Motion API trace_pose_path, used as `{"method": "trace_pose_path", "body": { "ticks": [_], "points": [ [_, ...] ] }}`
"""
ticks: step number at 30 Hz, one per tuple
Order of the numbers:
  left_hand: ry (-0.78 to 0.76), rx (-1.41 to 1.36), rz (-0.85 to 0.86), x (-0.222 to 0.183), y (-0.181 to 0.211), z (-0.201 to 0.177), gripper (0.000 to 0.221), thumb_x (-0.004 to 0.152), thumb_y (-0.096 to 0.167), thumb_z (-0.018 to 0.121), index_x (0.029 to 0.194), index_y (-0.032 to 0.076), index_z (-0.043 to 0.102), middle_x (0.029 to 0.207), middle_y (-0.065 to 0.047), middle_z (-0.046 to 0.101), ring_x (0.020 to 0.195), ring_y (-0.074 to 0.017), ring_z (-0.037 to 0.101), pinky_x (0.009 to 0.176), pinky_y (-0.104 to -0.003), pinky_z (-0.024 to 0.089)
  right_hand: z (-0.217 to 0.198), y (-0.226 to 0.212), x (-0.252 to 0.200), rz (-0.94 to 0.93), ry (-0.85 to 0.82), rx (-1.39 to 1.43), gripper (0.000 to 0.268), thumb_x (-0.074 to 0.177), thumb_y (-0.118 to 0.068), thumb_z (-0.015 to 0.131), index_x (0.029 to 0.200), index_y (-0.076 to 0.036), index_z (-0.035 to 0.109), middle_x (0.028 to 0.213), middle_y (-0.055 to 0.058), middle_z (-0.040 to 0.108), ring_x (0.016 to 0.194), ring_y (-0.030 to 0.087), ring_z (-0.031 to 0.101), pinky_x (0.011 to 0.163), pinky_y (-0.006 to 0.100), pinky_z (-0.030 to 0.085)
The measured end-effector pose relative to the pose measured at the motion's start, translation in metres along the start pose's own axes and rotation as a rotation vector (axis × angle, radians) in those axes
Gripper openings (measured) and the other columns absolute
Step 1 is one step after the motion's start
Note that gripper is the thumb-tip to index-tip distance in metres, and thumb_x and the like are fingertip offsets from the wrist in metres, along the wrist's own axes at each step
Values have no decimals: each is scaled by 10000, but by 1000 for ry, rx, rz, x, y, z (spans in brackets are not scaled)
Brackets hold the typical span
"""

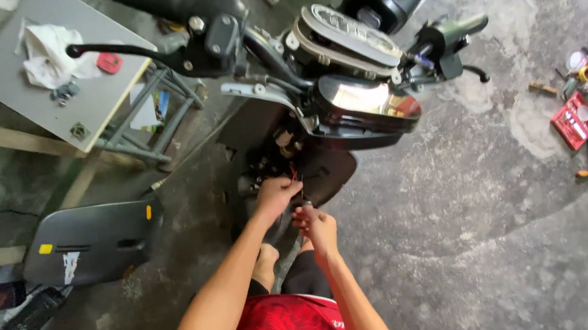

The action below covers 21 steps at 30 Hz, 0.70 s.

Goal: The person works on an electric scooter, adjusting the handlebar display and its wiring, then connects a wire connector inside the front steering column and tests the scooter, which lights up the display. They then remove front body panels and continue handling wiring and components near the handlebars.

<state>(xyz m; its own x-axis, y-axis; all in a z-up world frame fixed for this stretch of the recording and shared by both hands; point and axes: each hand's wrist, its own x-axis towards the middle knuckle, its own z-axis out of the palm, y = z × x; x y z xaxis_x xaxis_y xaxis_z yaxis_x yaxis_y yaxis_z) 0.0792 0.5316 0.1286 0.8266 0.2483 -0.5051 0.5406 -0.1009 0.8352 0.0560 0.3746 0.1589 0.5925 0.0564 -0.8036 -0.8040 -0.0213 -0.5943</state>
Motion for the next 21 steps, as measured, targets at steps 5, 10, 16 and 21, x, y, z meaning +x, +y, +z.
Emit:
{"method": "trace_pose_path", "body": {
  "ticks": [5, 10, 16, 21],
  "points": [
    [95, -251, -59, -11, -21, 4, 270, 944, 272, 675, 894, 22, 763, 747, -28, 745, 672, -82, 628, 630, -317, 492, 15, -25, 28, -86, -113, -2, 338, 1009, -375, 597, 1137, -94, 736, 1007, 1, 732, 823, 75, 649, 718, 249, 488],
    [179, -252, -104, -27, -6, -3, 249, 972, 244, 647, 947, 26, 766, 786, -42, 764, 713, -87, 634, 656, -301, 501, 30, -40, 60, 37, -266, 65, 254, 977, -362, 644, 1072, -145, 738, 959, -36, 719, 817, 66, 645, 743, 221, 488],
    [393, -270, -193, -36, 22, -10, 271, 884, 241, 771, 997, -5, 795, 811, -73, 785, 720, -113, 682, 676, -294, 532, 36, -48, 73, 49, -272, 67, 175, 946, -301, 724, 885, -139, 751, 789, -56, 678, 666, 65, 548, 613, 233, 403],
    [460, -468, -230, -31, 10, -7, 243, 864, 209, 775, 1006, 13, 798, 881, -32, 799, 777, -96, 684, 724, -273, 536, 34, -38, 84, -9, -246, -12, 220, 955, -283, 736, 799, -130, 720, 722, -68, 597, 627, 58, 484, 590, 243, 394]
  ]
}}
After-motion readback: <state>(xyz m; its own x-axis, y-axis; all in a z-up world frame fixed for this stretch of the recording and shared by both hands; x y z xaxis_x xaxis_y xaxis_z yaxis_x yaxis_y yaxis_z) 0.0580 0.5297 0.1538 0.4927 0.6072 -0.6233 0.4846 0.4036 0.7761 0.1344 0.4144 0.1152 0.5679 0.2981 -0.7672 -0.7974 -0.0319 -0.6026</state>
